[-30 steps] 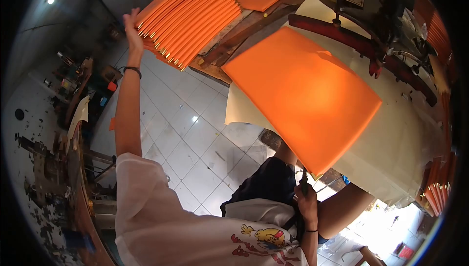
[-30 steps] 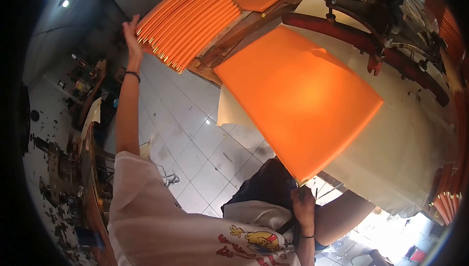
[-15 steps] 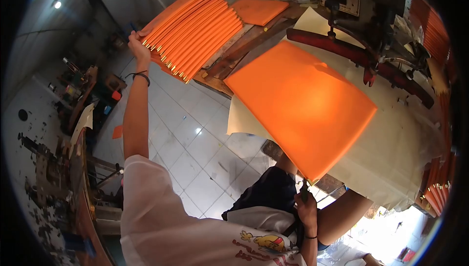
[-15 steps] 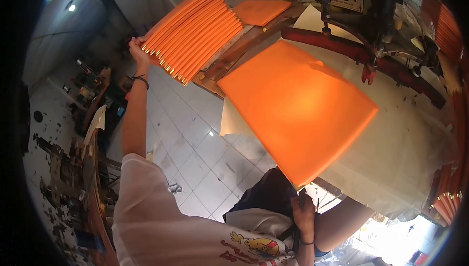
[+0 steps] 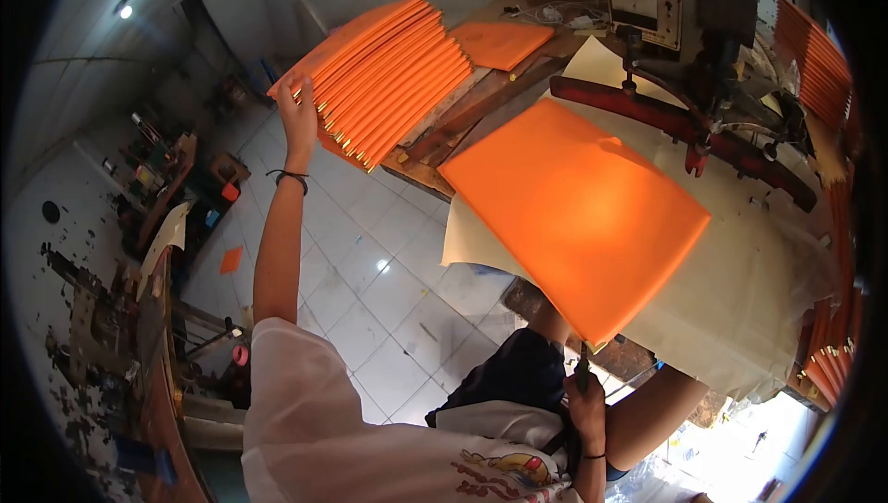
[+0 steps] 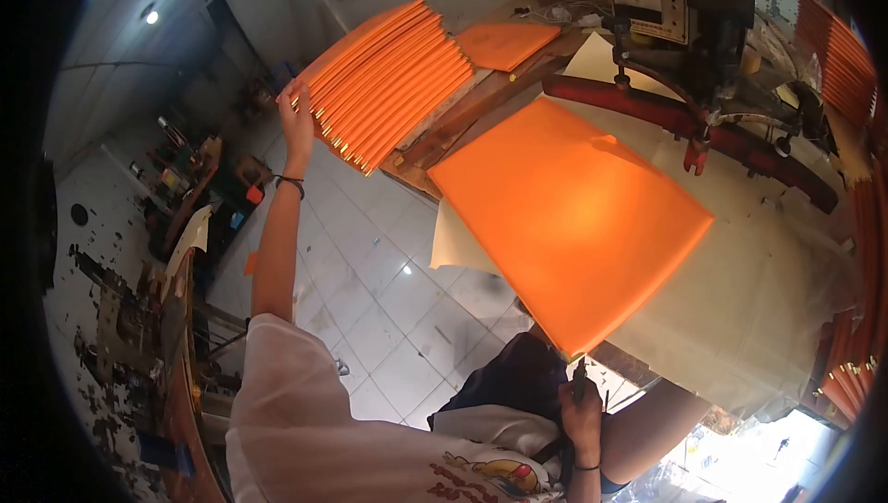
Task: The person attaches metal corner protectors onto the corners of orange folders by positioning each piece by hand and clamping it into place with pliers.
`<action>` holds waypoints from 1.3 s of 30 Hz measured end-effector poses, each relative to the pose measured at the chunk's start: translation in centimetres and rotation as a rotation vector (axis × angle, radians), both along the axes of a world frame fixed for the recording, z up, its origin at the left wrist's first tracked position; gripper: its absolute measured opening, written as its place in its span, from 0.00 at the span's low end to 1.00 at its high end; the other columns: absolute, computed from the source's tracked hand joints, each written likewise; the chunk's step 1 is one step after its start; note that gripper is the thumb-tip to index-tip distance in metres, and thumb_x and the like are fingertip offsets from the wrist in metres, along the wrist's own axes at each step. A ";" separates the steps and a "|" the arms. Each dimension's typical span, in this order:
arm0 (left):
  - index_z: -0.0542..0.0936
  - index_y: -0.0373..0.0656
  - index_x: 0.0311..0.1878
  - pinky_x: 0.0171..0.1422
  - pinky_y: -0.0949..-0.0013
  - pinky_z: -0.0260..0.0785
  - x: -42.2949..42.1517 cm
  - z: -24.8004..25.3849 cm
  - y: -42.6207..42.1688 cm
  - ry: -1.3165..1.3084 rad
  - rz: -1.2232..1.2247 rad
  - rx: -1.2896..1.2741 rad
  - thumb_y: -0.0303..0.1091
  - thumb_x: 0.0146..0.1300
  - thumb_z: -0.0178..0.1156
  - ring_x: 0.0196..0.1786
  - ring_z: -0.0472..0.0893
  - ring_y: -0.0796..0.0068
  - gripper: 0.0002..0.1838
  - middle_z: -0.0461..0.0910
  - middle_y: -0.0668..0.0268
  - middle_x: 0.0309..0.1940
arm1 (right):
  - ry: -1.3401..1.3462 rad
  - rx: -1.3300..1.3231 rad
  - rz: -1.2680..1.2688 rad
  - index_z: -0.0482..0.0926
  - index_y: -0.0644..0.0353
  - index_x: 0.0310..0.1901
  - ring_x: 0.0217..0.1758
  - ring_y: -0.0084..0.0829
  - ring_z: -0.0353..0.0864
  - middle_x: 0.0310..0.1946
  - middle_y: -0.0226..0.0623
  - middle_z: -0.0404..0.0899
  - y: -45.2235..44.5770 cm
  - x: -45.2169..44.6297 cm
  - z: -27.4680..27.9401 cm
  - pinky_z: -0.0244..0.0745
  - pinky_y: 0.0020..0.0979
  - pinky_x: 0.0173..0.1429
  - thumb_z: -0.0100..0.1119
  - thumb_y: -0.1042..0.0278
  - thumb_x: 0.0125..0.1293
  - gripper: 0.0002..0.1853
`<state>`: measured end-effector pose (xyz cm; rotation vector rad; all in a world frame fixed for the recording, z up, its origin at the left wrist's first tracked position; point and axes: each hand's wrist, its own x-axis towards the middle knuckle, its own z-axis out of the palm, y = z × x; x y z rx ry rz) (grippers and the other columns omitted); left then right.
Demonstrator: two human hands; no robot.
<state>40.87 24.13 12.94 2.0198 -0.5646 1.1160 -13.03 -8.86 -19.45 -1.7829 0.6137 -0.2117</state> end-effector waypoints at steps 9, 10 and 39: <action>0.57 0.40 0.79 0.83 0.41 0.42 -0.4 -1.0 0.8 -0.051 0.212 0.168 0.55 0.76 0.55 0.83 0.47 0.45 0.39 0.48 0.46 0.81 | -0.013 -0.008 0.013 0.77 0.66 0.42 0.29 0.27 0.75 0.26 0.34 0.76 0.3 -0.1 -0.7 0.74 0.33 0.36 0.64 0.59 0.69 0.16; 0.55 0.41 0.80 0.82 0.35 0.40 -1.5 -1.0 0.2 -0.108 0.346 0.260 0.57 0.75 0.56 0.84 0.44 0.42 0.42 0.45 0.44 0.82 | 0.000 0.004 0.018 0.77 0.66 0.42 0.29 0.28 0.75 0.26 0.34 0.76 0.3 -0.2 -0.5 0.73 0.34 0.36 0.64 0.59 0.69 0.15; 0.74 0.89 0.66 0.77 0.43 0.64 -29.9 -10.1 -27.5 -0.258 -0.993 0.952 0.43 0.67 0.62 0.73 0.73 0.47 0.27 0.67 0.58 0.76 | -0.046 -0.023 -0.009 0.78 0.68 0.43 0.37 0.49 0.80 0.34 0.51 0.79 0.2 0.3 1.1 0.74 0.43 0.44 0.63 0.67 0.67 0.11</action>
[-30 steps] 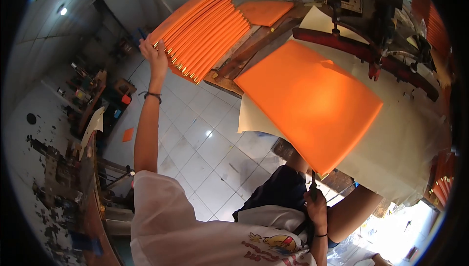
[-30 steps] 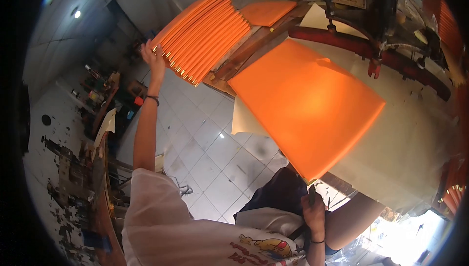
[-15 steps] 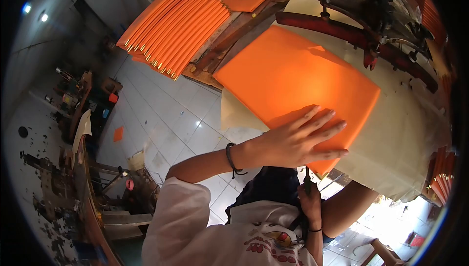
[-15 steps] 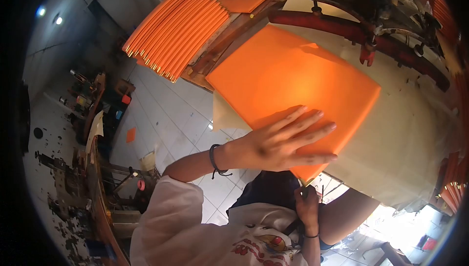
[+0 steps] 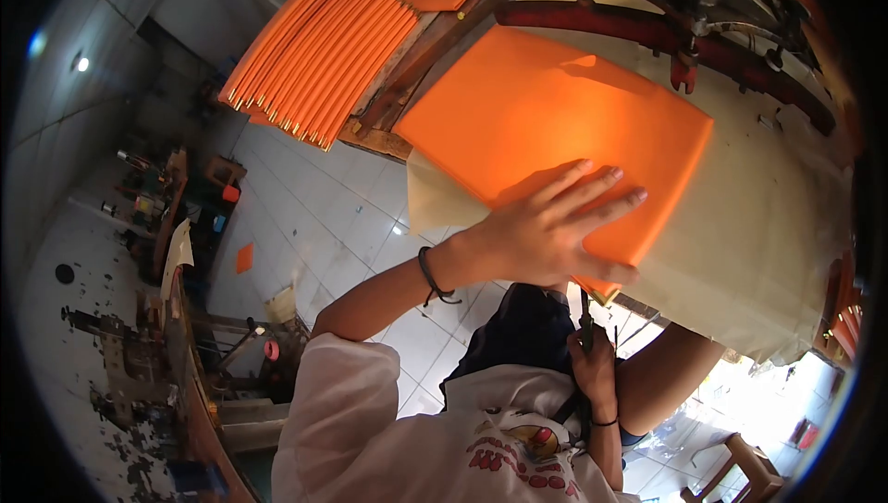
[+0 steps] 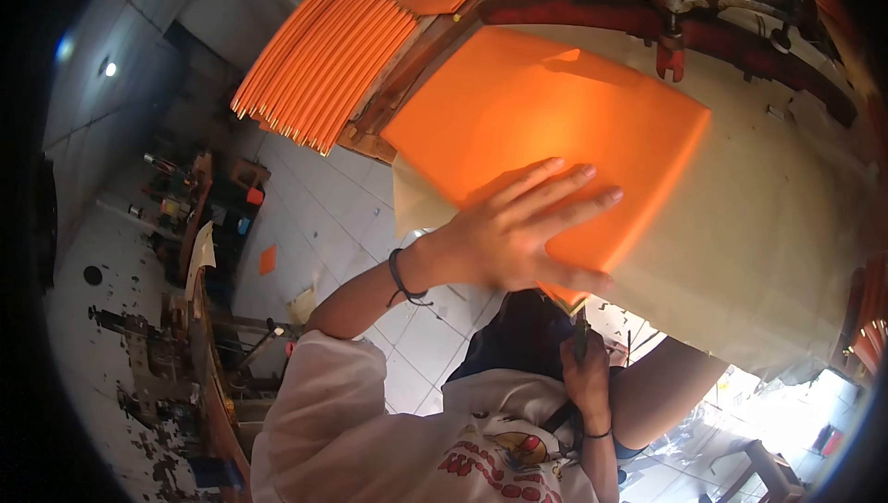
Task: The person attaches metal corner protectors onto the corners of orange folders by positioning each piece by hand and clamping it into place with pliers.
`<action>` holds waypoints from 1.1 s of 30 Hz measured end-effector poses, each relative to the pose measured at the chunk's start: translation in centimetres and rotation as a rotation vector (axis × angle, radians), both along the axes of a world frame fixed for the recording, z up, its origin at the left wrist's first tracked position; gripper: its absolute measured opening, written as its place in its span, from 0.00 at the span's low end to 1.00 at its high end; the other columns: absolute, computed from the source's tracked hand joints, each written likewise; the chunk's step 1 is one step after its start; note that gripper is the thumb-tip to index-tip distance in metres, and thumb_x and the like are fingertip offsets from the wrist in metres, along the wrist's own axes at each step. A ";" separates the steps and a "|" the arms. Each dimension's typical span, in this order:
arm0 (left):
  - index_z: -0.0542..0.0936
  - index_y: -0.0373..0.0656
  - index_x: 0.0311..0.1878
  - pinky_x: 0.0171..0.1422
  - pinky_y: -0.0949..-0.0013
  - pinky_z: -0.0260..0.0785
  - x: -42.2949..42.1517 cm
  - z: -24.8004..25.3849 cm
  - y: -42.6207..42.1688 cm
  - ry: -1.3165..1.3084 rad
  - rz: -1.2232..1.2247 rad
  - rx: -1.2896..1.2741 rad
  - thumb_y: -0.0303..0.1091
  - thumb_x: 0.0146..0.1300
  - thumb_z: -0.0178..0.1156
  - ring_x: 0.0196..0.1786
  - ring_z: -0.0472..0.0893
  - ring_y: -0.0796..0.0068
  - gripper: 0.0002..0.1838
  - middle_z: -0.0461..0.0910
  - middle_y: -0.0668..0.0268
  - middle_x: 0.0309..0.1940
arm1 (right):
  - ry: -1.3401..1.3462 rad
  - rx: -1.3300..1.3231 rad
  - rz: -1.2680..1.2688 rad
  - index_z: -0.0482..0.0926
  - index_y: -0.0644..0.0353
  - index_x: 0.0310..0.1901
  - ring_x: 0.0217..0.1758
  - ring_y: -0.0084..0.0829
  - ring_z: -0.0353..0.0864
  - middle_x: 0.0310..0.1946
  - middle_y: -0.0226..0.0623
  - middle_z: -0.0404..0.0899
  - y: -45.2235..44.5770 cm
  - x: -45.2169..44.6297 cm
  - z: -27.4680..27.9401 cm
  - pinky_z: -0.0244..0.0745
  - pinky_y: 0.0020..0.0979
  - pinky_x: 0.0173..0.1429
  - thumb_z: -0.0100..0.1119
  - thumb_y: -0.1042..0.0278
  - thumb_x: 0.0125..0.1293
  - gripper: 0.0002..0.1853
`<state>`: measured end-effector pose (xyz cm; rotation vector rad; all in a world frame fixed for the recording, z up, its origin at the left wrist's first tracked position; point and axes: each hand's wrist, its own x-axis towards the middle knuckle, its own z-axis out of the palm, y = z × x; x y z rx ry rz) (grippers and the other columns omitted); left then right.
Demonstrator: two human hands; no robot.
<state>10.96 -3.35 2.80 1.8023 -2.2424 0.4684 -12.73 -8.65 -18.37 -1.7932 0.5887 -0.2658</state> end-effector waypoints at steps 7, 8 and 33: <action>0.73 0.91 0.67 0.82 0.44 0.56 1.4 0.0 -0.5 0.012 -0.001 0.042 0.39 0.63 0.62 0.76 0.68 0.52 0.32 0.66 0.63 0.77 | -0.042 -0.063 -0.054 0.78 0.66 0.43 0.33 0.44 0.80 0.31 0.47 0.79 0.1 -0.4 -0.2 0.75 0.41 0.41 0.63 0.66 0.67 0.11; 0.73 0.91 0.67 0.82 0.45 0.56 1.4 -0.2 -0.5 0.010 0.004 0.036 0.38 0.63 0.62 0.76 0.68 0.53 0.33 0.66 0.63 0.77 | -0.046 -0.066 -0.054 0.78 0.66 0.43 0.33 0.43 0.80 0.30 0.46 0.79 0.1 -0.4 -0.4 0.75 0.40 0.41 0.63 0.66 0.67 0.11; 0.80 0.32 0.54 0.58 0.71 0.73 4.0 12.1 8.3 0.444 0.264 -0.761 0.38 0.73 0.66 0.52 0.81 0.74 0.17 0.81 0.64 0.49 | -0.046 0.033 -0.055 0.78 0.69 0.41 0.42 0.57 0.80 0.38 0.56 0.79 0.4 -0.4 0.5 0.75 0.48 0.48 0.63 0.70 0.67 0.09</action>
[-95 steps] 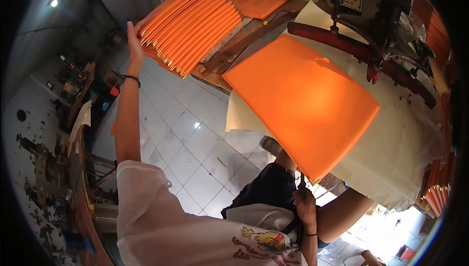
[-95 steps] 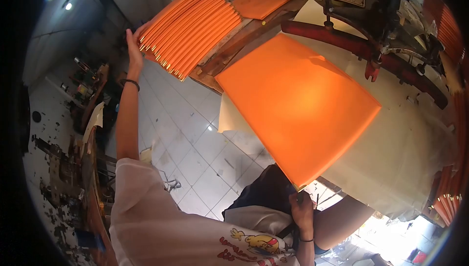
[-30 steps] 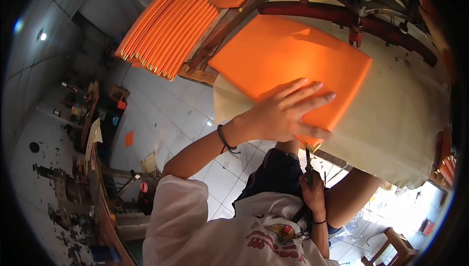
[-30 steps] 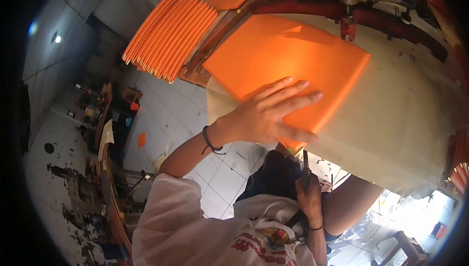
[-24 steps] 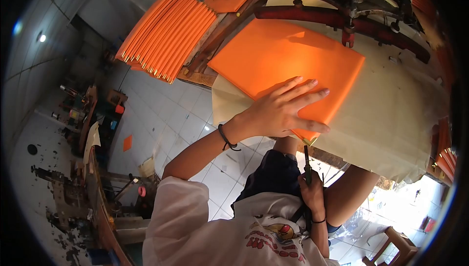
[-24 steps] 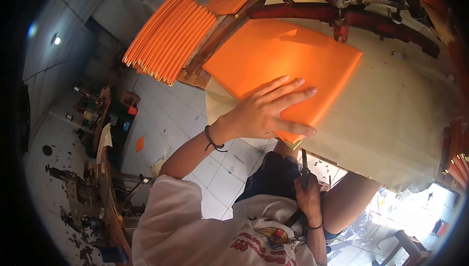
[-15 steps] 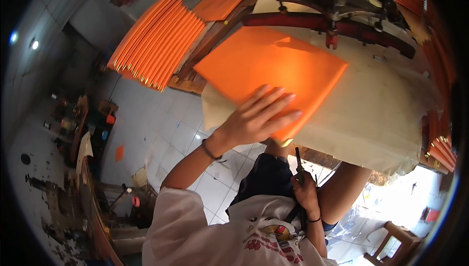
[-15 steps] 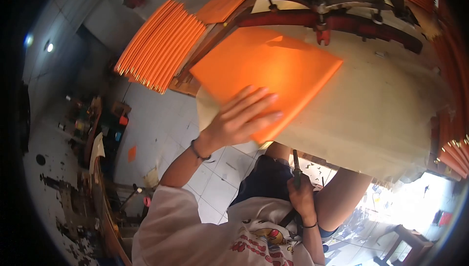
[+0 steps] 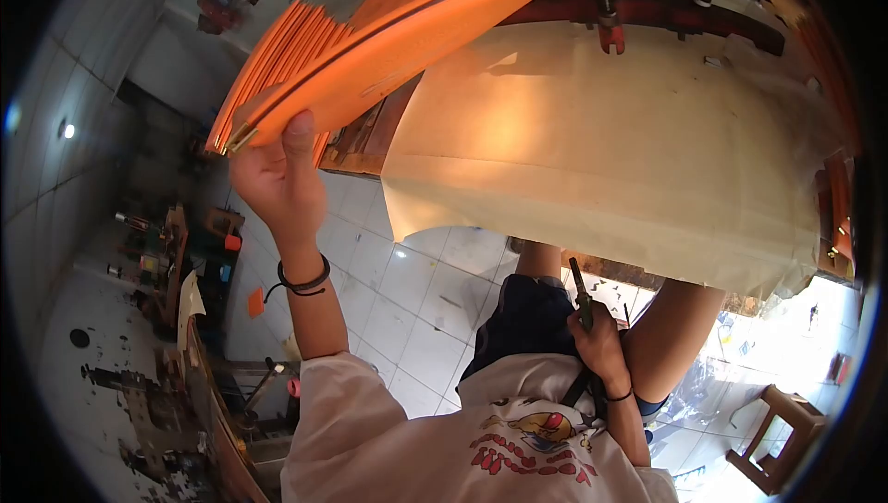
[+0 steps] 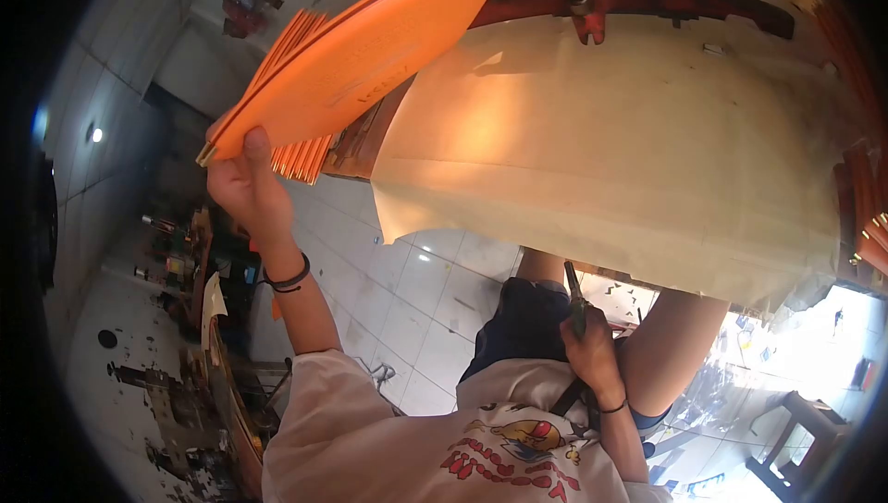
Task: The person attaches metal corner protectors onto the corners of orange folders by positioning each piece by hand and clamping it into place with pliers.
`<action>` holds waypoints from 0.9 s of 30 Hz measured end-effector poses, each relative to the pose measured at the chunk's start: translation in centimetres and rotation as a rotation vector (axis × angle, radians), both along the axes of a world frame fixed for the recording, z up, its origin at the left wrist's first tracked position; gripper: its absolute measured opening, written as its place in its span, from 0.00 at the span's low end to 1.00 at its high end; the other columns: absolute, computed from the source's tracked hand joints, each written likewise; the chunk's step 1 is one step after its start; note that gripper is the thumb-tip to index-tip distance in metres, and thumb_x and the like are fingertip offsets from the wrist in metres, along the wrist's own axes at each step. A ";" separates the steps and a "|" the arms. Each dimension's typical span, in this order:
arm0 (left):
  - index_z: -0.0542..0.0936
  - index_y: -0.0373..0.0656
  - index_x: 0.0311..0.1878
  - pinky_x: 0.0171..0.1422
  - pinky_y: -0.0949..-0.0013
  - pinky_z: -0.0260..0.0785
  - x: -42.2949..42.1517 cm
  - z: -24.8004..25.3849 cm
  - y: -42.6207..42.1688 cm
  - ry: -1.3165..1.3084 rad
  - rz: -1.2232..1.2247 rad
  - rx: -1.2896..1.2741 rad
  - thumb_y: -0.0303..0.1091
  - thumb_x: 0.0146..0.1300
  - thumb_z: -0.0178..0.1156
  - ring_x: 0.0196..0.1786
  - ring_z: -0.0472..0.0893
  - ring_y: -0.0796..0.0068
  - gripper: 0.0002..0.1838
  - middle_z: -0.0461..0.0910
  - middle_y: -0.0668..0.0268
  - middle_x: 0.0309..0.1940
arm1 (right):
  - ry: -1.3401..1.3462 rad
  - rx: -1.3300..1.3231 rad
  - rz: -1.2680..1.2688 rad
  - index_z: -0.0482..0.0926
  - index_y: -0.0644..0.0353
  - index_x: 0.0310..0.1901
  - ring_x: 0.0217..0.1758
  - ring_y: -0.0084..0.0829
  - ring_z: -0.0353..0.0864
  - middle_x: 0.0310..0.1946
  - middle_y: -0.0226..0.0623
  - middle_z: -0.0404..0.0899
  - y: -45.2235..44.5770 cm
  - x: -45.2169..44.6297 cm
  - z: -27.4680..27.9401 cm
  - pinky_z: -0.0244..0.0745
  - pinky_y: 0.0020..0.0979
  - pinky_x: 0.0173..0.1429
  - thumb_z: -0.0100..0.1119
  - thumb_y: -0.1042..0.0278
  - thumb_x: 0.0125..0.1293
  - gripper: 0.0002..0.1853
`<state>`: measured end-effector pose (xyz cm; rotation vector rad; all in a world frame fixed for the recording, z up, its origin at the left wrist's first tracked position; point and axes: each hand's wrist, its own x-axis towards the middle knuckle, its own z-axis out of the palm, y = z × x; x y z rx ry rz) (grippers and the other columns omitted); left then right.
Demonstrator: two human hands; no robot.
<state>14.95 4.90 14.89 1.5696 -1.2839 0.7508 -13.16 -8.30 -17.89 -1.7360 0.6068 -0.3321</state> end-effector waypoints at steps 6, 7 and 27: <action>0.80 0.34 0.53 0.60 0.72 0.70 0.9 1.1 -0.5 0.020 0.023 -0.017 0.42 0.73 0.66 0.51 0.80 0.76 0.19 0.81 0.66 0.46 | 0.020 -0.032 -0.004 0.77 0.69 0.45 0.41 0.52 0.83 0.37 0.54 0.81 -0.2 -0.2 -0.4 0.76 0.44 0.48 0.63 0.69 0.67 0.12; 0.80 0.34 0.53 0.60 0.72 0.69 1.2 1.3 -0.5 0.015 0.026 -0.019 0.42 0.73 0.66 0.51 0.80 0.77 0.19 0.81 0.66 0.46 | 0.027 -0.056 0.008 0.78 0.69 0.48 0.41 0.49 0.84 0.37 0.53 0.82 -0.2 -0.3 -0.6 0.77 0.42 0.47 0.64 0.68 0.67 0.14; 0.78 0.31 0.57 0.63 0.72 0.67 5.0 6.9 -4.2 0.073 -0.038 0.004 0.42 0.75 0.64 0.53 0.78 0.79 0.21 0.82 0.64 0.50 | 0.022 -0.052 0.023 0.77 0.68 0.46 0.42 0.52 0.82 0.38 0.53 0.80 0.0 0.1 -0.5 0.75 0.45 0.48 0.63 0.68 0.67 0.12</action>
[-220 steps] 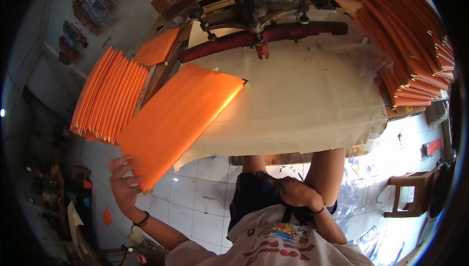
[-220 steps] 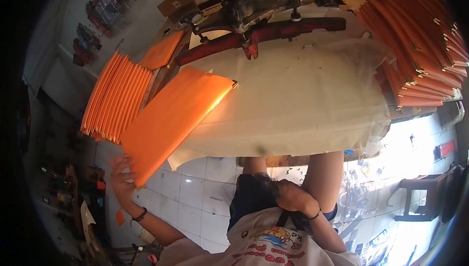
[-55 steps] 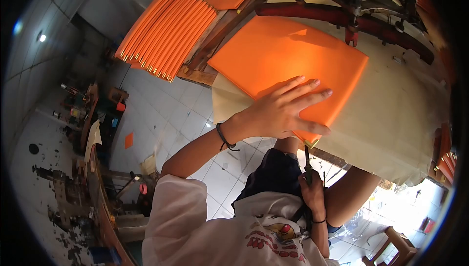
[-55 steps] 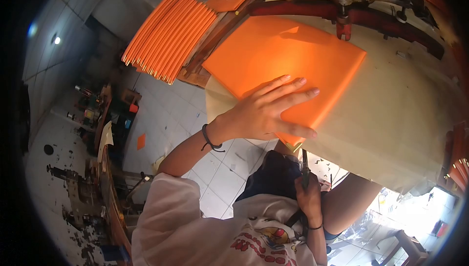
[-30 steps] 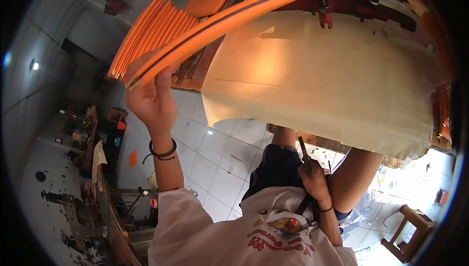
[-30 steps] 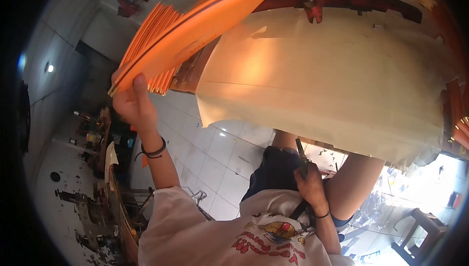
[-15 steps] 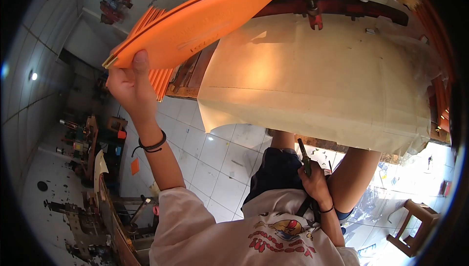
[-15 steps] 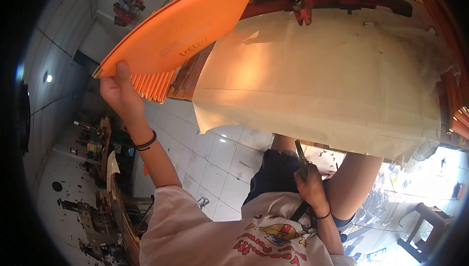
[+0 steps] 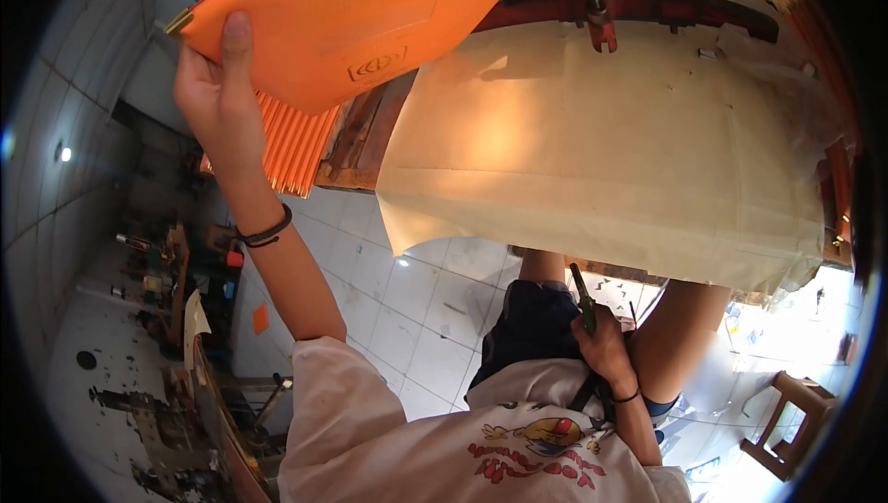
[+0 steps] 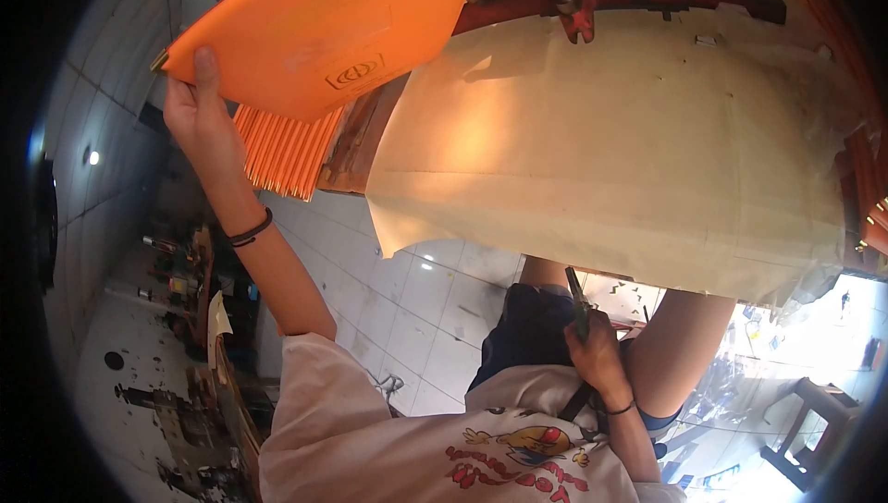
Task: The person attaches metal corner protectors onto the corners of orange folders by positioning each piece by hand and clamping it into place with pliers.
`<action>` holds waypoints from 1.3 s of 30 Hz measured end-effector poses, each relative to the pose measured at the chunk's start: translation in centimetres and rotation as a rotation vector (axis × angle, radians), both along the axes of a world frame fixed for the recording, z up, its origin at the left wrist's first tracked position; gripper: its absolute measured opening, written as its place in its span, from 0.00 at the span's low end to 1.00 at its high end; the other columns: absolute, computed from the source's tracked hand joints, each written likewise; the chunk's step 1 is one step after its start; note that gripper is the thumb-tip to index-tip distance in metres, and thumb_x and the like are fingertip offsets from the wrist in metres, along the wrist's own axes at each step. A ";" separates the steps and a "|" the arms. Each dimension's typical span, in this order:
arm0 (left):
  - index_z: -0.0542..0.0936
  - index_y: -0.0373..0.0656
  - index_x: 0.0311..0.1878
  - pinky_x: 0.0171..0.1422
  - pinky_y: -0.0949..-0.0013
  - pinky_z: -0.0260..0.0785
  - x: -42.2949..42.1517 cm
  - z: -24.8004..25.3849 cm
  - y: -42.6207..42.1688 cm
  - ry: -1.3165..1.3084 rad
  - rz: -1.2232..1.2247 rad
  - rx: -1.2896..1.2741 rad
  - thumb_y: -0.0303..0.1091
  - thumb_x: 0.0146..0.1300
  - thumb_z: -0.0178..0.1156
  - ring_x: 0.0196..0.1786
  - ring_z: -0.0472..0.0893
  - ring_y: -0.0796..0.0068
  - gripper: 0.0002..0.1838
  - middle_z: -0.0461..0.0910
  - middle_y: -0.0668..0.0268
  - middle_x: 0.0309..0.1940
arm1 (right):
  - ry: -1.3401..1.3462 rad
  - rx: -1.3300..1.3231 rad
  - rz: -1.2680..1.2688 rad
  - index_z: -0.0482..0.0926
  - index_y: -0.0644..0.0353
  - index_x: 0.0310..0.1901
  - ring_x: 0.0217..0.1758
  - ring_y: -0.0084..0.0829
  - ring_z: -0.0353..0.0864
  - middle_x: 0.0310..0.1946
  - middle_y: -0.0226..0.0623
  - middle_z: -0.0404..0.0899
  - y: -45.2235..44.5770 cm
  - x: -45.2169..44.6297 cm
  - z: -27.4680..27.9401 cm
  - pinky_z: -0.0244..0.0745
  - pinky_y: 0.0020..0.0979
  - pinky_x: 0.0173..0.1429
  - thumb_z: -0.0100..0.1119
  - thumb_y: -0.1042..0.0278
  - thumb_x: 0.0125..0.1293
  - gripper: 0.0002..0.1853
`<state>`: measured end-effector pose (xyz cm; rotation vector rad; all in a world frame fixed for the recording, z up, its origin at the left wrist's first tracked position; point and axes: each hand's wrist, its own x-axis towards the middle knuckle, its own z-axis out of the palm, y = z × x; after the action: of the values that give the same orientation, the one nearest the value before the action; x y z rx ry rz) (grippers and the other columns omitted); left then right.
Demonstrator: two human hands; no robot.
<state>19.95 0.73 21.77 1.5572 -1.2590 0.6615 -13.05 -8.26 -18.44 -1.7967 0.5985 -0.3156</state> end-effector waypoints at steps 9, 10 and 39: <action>0.80 0.34 0.52 0.59 0.75 0.68 0.0 0.4 -0.9 -0.016 -0.010 -0.013 0.44 0.73 0.66 0.49 0.78 0.82 0.20 0.83 0.67 0.46 | -0.006 0.020 -0.031 0.76 0.69 0.45 0.42 0.54 0.80 0.38 0.54 0.79 0.1 0.0 -0.7 0.74 0.46 0.48 0.62 0.68 0.68 0.12; 0.80 0.34 0.52 0.58 0.75 0.68 0.0 0.4 -0.9 -0.014 -0.020 -0.013 0.44 0.73 0.66 0.49 0.78 0.82 0.20 0.83 0.67 0.46 | -0.005 0.015 -0.030 0.76 0.69 0.45 0.42 0.54 0.80 0.38 0.54 0.78 0.1 0.0 -0.7 0.74 0.46 0.48 0.62 0.68 0.68 0.12; 0.84 0.44 0.48 0.47 0.65 0.78 -3.8 -7.3 -3.1 -0.560 -0.252 0.546 0.26 0.42 0.69 0.45 0.88 0.63 0.23 0.89 0.67 0.45 | 0.034 0.002 -0.015 0.78 0.68 0.46 0.47 0.54 0.82 0.42 0.54 0.81 -0.3 0.4 -0.1 0.75 0.47 0.52 0.63 0.71 0.66 0.11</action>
<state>16.19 -2.33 14.49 1.6493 -2.1575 0.6425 -12.68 -8.59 -18.54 -1.7992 0.6360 -0.2953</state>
